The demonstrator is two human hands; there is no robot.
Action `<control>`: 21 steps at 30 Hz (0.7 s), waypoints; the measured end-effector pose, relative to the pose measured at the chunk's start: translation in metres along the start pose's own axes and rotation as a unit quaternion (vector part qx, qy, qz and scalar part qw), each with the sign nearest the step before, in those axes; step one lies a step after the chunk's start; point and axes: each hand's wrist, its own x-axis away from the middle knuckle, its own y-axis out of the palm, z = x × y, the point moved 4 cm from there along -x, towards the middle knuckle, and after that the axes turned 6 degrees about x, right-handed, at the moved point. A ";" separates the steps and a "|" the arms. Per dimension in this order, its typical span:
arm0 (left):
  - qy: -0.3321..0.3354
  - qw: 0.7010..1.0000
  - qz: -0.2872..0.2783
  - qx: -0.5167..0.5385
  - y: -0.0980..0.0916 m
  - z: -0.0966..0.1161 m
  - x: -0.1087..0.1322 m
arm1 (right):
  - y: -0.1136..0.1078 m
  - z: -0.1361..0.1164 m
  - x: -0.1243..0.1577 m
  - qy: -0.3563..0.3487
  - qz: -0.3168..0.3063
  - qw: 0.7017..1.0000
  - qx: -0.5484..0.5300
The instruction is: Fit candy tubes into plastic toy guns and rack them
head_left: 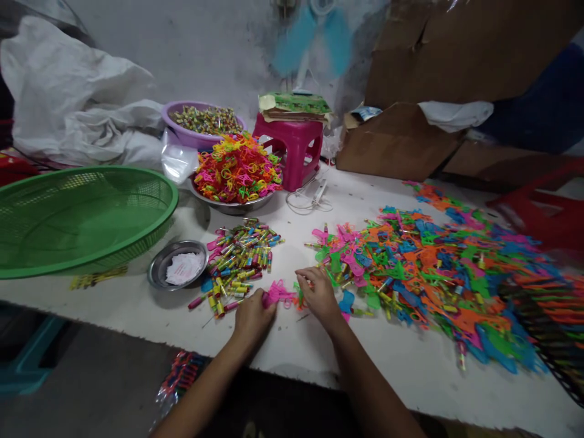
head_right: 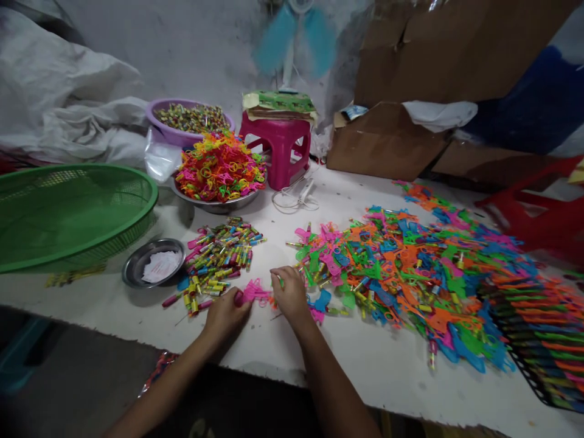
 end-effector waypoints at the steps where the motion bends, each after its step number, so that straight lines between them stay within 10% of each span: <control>1: 0.000 1.000 0.003 0.024 -0.002 0.001 0.000 | 0.003 0.000 0.003 0.018 0.010 0.999 -0.045; 4: -0.032 0.976 -0.049 0.211 -0.010 0.002 0.004 | 0.005 0.004 0.009 0.101 -0.019 0.970 -0.221; 9: -0.141 0.788 -0.302 0.517 -0.004 0.016 0.023 | 0.016 -0.018 0.020 0.100 -0.227 0.880 -0.405; 11: -0.157 0.755 -0.327 0.546 -0.004 0.021 0.026 | 0.021 -0.026 0.021 0.101 -0.242 0.866 -0.425; 21: -0.118 0.815 -0.166 0.543 -0.019 0.022 0.023 | 0.030 -0.031 0.019 0.278 -0.051 0.761 -0.584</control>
